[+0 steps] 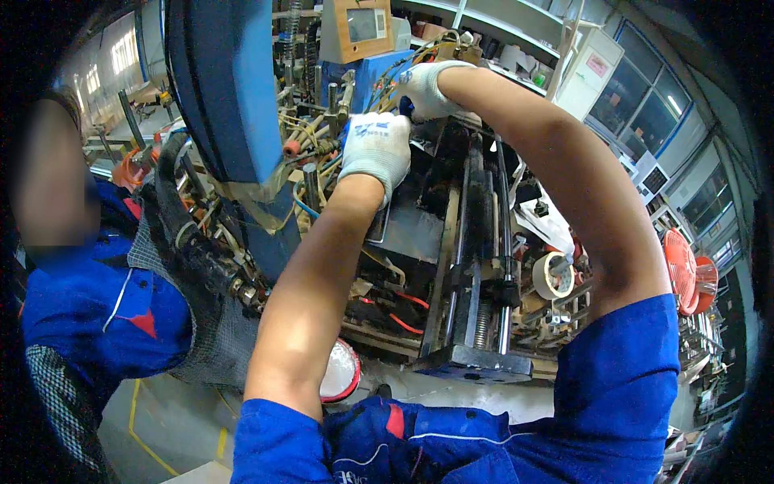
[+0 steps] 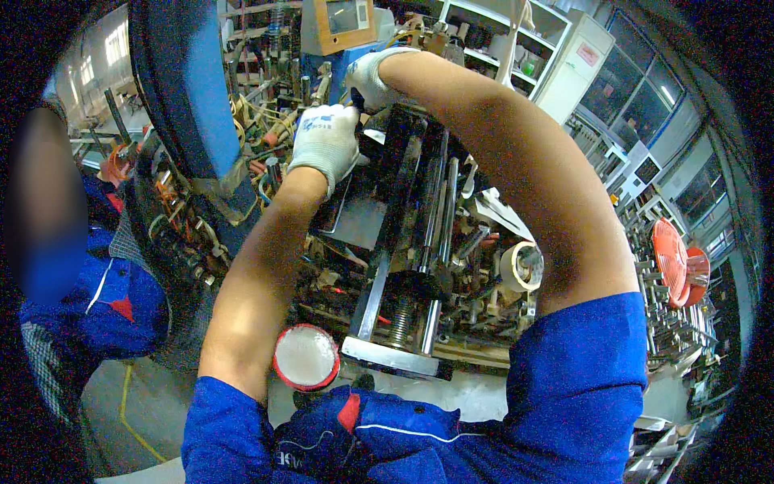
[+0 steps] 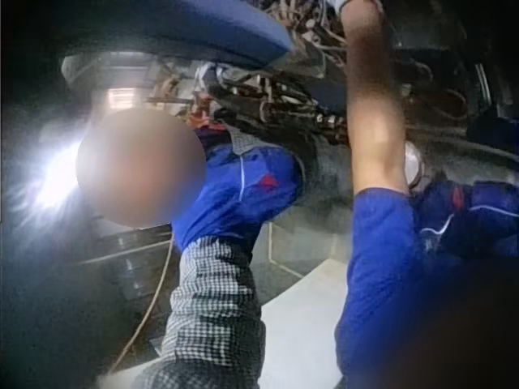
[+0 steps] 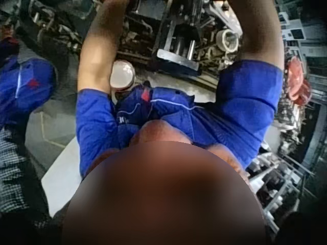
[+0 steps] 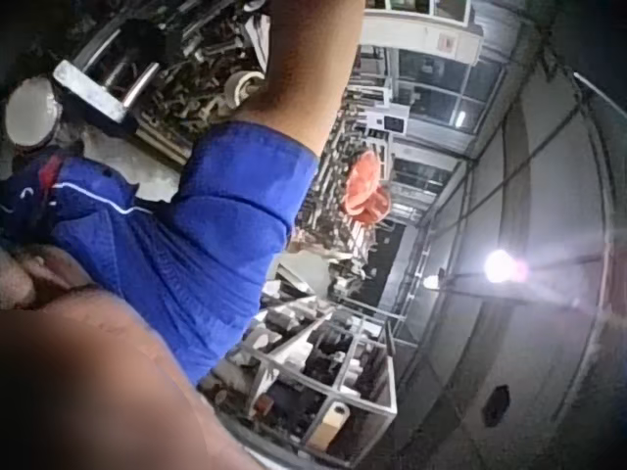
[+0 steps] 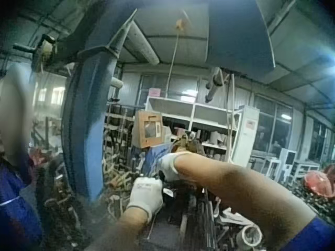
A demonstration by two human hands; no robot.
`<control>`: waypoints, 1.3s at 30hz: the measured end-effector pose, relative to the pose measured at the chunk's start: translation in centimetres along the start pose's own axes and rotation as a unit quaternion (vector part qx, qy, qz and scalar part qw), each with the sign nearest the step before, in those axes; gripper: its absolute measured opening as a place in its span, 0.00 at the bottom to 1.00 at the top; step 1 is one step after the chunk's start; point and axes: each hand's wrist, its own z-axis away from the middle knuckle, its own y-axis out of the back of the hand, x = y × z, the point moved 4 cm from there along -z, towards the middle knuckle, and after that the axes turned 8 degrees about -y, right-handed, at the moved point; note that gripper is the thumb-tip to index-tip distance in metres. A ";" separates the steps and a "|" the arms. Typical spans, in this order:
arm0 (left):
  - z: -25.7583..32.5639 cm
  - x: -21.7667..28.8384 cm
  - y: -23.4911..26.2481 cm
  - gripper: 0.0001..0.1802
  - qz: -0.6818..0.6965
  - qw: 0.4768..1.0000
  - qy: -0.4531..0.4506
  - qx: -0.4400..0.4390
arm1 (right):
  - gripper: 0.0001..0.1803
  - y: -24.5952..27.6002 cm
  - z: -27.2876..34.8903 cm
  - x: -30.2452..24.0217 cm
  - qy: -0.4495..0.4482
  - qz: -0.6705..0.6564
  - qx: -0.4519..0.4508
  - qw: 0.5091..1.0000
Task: The person uses a screwdriver to tighten screws on a long metal assembly fixture in a factory. They repeatedly dip the screwdriver into a small container of white paste and apply it to the screw heads before tightening. Another worker is visible nearby working on a different section of the machinery.
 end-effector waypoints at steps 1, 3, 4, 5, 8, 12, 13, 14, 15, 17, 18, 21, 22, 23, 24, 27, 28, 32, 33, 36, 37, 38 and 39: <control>-0.1 0.0 -0.1 0.23 -0.013 1.000 -0.018 0.014 | 0.27 -0.1 -0.3 0.2 -0.005 -0.001 -0.008 1.000; 0.0 0.2 -0.6 0.22 -0.028 0.998 -0.047 0.029 | 0.28 -0.8 -0.5 0.6 -0.011 -0.019 -0.020 1.000; 0.0 0.1 -0.6 0.19 -0.034 0.997 -0.058 0.033 | 0.27 -0.6 -0.4 0.8 -0.020 -0.021 -0.014 0.999; -0.1 0.0 -0.6 0.17 -0.039 0.996 -0.069 0.037 | 0.27 -0.5 -0.2 1.0 -0.030 -0.023 -0.009 0.999; 0.1 -0.9 -1.2 0.12 0.040 0.999 -0.008 0.011 | 0.23 1.4 2.4 1.5 -0.061 -0.105 0.034 0.992; 1.4 -3.3 -5.2 0.16 0.642 0.749 0.151 0.061 | 0.22 3.2 6.9 3.5 -0.043 -0.241 0.221 0.944; 1.0 -2.6 -5.2 0.16 0.586 0.796 0.135 0.066 | 0.23 2.7 8.8 4.6 -0.033 -0.239 0.218 0.946; 1.1 -3.0 -4.8 0.16 0.517 0.843 0.130 0.076 | 0.22 2.5 10.2 4.5 0.003 -0.262 0.237 0.935; 1.5 -3.5 -4.4 0.16 0.443 0.884 0.125 0.084 | 0.22 1.9 11.0 4.4 -0.002 -0.287 0.245 0.926; 1.2 -2.3 -2.8 0.17 0.369 0.921 0.102 0.069 | 0.22 0.4 12.9 5.6 -0.044 -0.298 0.250 0.920; 1.0 -1.4 -1.9 0.18 0.332 0.937 0.090 0.061 | 0.22 -0.7 13.5 6.2 -0.072 -0.290 0.250 0.921; 0.3 0.0 -0.3 0.13 0.140 0.988 0.028 0.066 | 0.22 -1.1 13.4 6.0 -0.101 -0.219 0.268 0.933; -0.1 0.1 0.3 0.12 0.087 0.995 0.007 0.038 | 0.22 -1.0 13.3 5.6 -0.102 -0.186 0.276 0.937; -0.2 0.1 0.1 0.10 0.063 0.997 -0.004 0.048 | 0.22 -0.9 13.1 5.5 -0.097 -0.213 0.277 0.932; -0.1 0.0 0.2 0.10 0.052 0.997 -0.016 0.058 | 0.22 -0.9 12.7 5.5 -0.097 -0.226 0.279 0.928; 0.1 0.0 -0.8 0.12 0.124 0.990 0.023 0.058 | 0.23 -2.1 12.5 6.6 -0.132 -0.246 0.285 0.917; 0.9 -1.1 -1.3 0.13 0.177 0.980 0.052 0.073 | 0.23 -2.1 12.1 6.3 -0.116 -0.259 0.284 0.916; 2.3 -2.8 -3.3 0.16 0.322 0.923 0.136 0.160 | 0.23 -2.6 12.8 5.0 -0.099 -0.312 0.280 0.902; 2.3 -3.3 -3.5 0.14 0.370 0.900 0.160 0.166 | 0.23 -2.7 12.9 4.6 -0.106 -0.307 0.284 0.902; 3.1 -1.5 -2.5 0.14 0.537 0.780 0.222 0.234 | 0.23 -4.4 13.0 3.5 -0.122 -0.307 0.302 0.894; 3.0 -1.4 -2.7 0.14 0.523 0.784 0.222 0.251 | 0.23 -4.1 13.2 3.0 -0.117 -0.309 0.310 0.892; 2.9 -1.2 -2.8 0.14 0.509 0.787 0.223 0.268 | 0.23 -4.1 13.1 2.9 -0.116 -0.300 0.319 0.892; 2.8 -1.2 -3.0 0.14 0.494 0.791 0.223 0.284 | 0.23 -4.2 13.0 2.9 -0.114 -0.291 0.328 0.892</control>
